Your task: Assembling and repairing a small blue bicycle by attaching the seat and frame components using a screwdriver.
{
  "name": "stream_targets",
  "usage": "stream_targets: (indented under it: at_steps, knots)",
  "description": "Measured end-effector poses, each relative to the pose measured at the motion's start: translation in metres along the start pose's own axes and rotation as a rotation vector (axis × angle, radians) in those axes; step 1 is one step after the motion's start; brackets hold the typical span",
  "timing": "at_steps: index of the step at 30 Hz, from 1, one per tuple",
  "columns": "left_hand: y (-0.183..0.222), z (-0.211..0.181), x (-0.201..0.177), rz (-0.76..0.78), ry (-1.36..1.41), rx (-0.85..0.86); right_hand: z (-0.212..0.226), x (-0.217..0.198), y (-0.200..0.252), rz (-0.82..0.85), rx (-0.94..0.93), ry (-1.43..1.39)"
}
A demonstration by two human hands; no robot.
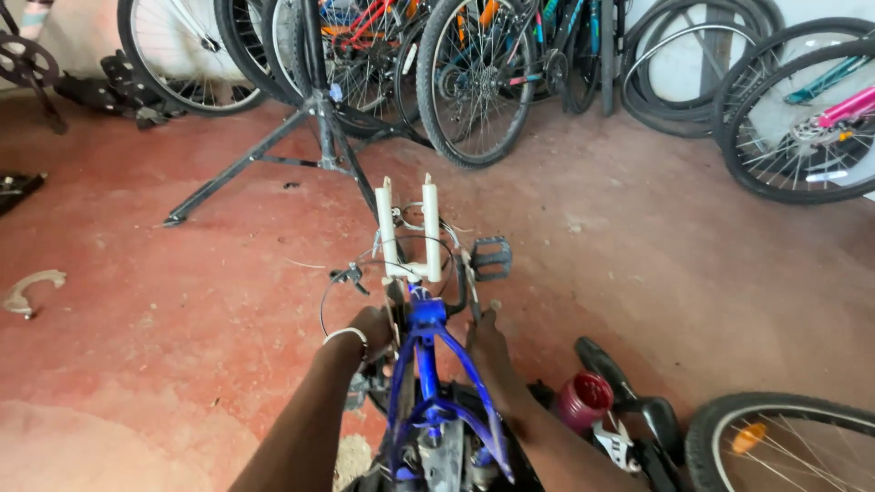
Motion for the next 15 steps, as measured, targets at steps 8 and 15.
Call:
stream_targets:
  at_steps: [8, 15]
  knots:
    - [-0.013, -0.046, 0.008, 0.114, -0.100, 0.067, -0.025, 0.009, -0.064, -0.170, -0.415, 0.086]
    - [-0.004, -0.066, 0.007, 0.059, 0.164, -0.080, -0.006, -0.009, -0.027, -0.161, -0.337, 0.125]
Point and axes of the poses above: each hand's wrist, its own y-axis away from the middle knuckle, its own x-axis out of the palm, z = x × y, the point moved 7 cm from there along -y, towards the middle knuckle, and after that the axes turned 14 degrees about x, right-handed, at the moved point
